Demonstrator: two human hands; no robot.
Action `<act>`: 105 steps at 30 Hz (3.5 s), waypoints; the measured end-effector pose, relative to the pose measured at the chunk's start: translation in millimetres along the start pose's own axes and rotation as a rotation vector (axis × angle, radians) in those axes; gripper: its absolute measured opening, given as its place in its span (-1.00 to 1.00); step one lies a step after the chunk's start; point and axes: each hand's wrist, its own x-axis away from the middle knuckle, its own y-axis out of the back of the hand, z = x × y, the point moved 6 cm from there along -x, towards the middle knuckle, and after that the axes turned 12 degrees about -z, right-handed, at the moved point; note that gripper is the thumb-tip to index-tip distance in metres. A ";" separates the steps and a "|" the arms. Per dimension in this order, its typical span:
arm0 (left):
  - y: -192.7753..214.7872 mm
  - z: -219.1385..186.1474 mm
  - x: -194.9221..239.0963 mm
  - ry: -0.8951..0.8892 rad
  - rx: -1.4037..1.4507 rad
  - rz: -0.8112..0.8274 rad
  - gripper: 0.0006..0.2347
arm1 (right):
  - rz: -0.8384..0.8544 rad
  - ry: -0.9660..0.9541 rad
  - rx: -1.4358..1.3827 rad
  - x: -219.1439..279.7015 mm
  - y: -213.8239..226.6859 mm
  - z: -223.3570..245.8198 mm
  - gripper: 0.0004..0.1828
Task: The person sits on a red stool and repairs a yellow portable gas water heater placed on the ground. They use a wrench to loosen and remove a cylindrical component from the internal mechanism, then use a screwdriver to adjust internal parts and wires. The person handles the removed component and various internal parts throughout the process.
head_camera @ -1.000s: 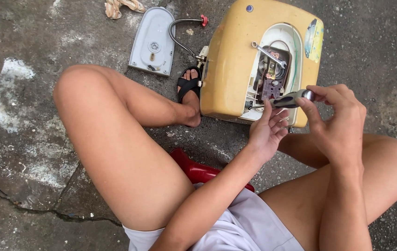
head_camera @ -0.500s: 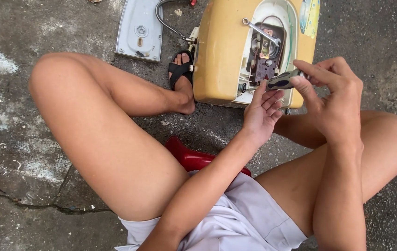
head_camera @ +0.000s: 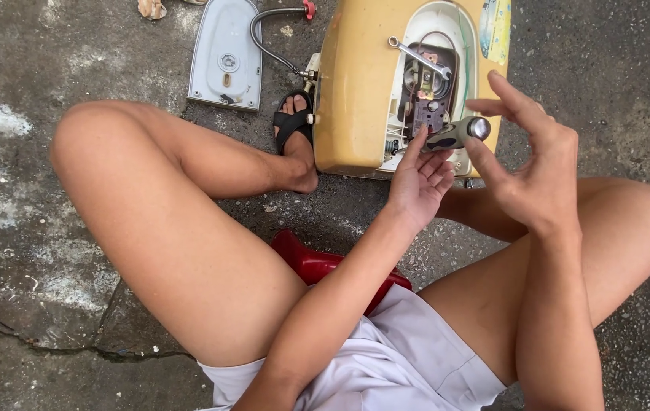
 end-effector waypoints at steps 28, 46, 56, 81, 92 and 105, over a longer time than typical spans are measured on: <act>-0.8 1.7 -0.7 0.013 0.033 0.010 -0.64 | -0.056 -0.028 0.177 11.0 0.9 -15.0 -0.72; 48.0 -21.5 -108.4 -0.011 -0.229 -0.246 -0.68 | -0.157 -0.166 0.013 2.8 -26.1 -12.4 -0.77; 1.6 -79.2 30.1 -2.017 -1.731 0.017 -0.82 | 0.135 -0.475 0.253 9.5 -42.8 -39.6 -0.50; 1.0 -94.5 -91.1 -2.351 -2.074 0.166 -0.86 | 0.435 -0.157 0.630 -14.9 -89.1 -47.5 -0.59; 39.3 -101.2 -152.4 -1.659 -1.501 -0.113 -0.94 | 0.315 -0.283 0.356 -10.1 -73.5 -69.5 -0.42; 12.8 -93.3 -121.7 -2.795 -1.415 0.247 -0.96 | 0.393 -0.413 0.284 8.6 -68.6 -73.4 -0.42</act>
